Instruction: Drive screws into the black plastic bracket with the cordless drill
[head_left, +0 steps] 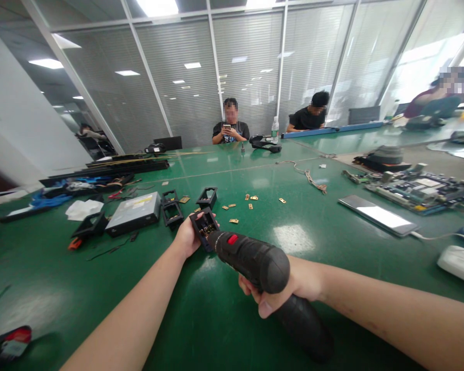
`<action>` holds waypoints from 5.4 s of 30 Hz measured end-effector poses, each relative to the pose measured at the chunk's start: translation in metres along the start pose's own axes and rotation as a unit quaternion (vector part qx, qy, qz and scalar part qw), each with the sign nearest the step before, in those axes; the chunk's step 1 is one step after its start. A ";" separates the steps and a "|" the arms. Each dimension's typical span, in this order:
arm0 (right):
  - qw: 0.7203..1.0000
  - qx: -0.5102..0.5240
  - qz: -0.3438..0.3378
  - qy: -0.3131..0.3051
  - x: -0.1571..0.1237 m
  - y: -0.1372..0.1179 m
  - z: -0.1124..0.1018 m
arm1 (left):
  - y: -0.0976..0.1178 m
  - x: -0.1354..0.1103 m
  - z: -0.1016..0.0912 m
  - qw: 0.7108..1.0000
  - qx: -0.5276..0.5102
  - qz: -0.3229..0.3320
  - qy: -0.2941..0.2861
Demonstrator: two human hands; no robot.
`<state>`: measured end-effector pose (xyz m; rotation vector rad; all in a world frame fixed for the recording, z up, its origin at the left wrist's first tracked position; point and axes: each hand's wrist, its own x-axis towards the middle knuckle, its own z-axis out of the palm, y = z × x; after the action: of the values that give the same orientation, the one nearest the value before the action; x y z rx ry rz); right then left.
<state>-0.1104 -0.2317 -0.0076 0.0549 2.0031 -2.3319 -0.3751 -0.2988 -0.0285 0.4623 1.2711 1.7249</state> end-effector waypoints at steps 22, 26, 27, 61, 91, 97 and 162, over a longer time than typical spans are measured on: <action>1.000 0.005 -0.012 -0.009 0.000 0.003 -0.001 | 0.000 -0.001 0.001 1.000 0.000 -0.001 0.000; 1.000 0.003 -0.020 -0.008 0.000 0.002 -0.001 | 0.000 -0.001 0.001 1.000 0.001 -0.004 0.004; 1.000 0.001 -0.015 -0.010 0.000 0.002 -0.001 | 0.000 -0.001 0.001 1.000 0.002 -0.005 0.004; 1.000 -0.002 0.013 0.008 0.000 -0.004 0.003 | 0.002 -0.003 0.005 1.000 -0.017 -0.005 0.013; 1.000 0.012 0.010 0.003 0.002 0.001 -0.001 | 0.002 -0.002 0.003 1.000 0.016 0.007 0.015; 0.999 0.009 0.038 -0.002 0.000 -0.002 0.000 | 0.001 -0.003 0.004 1.000 0.006 0.008 0.008; 0.999 -0.008 0.030 0.010 -0.002 -0.008 0.000 | 0.000 -0.001 0.003 1.000 -0.019 -0.009 0.013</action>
<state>-0.1087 -0.2309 0.0006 0.1357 2.0013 -2.2874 -0.3724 -0.2983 -0.0276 0.4067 1.2536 1.7422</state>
